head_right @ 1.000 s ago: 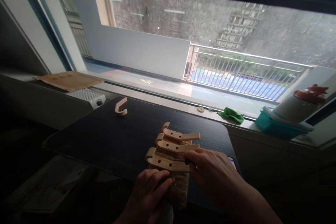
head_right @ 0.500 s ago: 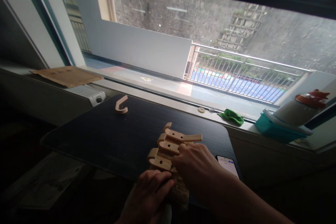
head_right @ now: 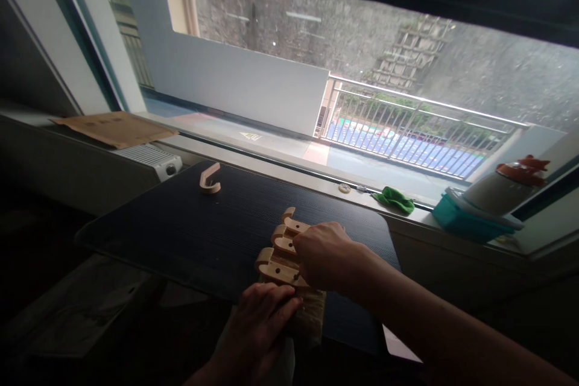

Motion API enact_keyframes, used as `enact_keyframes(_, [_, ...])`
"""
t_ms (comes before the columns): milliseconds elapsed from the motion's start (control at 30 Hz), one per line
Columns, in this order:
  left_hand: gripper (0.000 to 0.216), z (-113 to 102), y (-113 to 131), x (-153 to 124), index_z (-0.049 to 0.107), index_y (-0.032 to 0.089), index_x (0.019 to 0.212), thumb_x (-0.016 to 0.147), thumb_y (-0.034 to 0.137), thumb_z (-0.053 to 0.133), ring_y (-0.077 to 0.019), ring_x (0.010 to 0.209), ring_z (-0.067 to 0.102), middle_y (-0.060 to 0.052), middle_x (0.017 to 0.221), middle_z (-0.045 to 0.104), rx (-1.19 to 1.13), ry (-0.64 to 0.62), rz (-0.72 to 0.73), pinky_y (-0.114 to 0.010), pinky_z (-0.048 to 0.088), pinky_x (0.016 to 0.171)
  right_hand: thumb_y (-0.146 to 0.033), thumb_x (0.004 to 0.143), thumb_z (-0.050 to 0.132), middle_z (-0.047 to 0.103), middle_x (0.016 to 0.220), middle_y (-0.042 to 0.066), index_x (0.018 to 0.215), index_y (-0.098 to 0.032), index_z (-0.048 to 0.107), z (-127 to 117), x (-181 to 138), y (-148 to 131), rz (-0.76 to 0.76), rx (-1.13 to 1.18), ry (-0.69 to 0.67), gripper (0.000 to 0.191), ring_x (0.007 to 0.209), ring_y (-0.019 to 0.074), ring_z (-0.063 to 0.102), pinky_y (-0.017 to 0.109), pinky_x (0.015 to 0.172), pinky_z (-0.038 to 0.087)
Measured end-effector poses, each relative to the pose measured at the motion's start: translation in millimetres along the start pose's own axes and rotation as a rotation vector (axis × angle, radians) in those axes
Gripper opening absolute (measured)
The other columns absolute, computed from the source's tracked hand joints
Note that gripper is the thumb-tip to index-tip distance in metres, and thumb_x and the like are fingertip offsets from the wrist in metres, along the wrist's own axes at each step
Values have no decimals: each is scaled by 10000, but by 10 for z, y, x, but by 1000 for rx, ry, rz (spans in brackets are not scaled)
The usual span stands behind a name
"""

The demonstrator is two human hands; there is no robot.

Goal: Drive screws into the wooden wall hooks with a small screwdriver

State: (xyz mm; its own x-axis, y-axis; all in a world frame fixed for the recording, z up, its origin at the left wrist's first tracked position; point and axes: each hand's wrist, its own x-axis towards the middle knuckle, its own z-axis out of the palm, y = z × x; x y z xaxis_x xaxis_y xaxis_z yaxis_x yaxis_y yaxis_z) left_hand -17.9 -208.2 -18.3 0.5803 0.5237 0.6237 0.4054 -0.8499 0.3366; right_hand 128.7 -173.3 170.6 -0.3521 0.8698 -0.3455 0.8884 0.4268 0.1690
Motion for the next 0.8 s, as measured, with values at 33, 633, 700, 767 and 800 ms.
enact_keyframes(33, [489,-9,4,4,499,195,1227,754,71,509,-234,1060,433,-59,1183,541,-2,-3,2,-405,317,942,-171,744,556,693,800,67,865,-200,670,-17,-8,-7,-26,-8,3,169,724,204,630,278,557,357])
enact_keyframes(633, [450,-5,-2,19,530,165,1187,757,39,487,-226,1039,429,-60,1164,548,-10,30,19,-395,298,936,-249,783,549,692,776,80,738,-240,655,0,7,14,-4,-6,46,115,687,219,629,322,554,391])
enact_keyframes(700, [473,-12,-5,20,521,171,1202,750,33,488,-224,1047,428,-56,1170,545,-8,16,16,-396,294,948,-233,730,596,690,776,73,795,-230,658,-31,17,3,-52,-20,-1,90,678,232,630,317,522,379])
enact_keyframes(767, [490,-15,-6,15,512,179,1215,748,29,488,-224,1065,425,-54,1181,540,-8,0,14,-396,294,956,-174,690,619,691,775,62,856,-235,659,-71,19,-9,-106,-28,-29,181,674,237,631,313,512,374])
enact_keyframes(800, [494,-15,-5,10,509,181,1219,750,30,488,-225,1073,424,-55,1187,538,-7,-4,14,-396,295,957,-137,691,609,693,784,58,872,-246,658,-89,17,-18,-126,-24,-16,217,684,233,632,312,523,378])
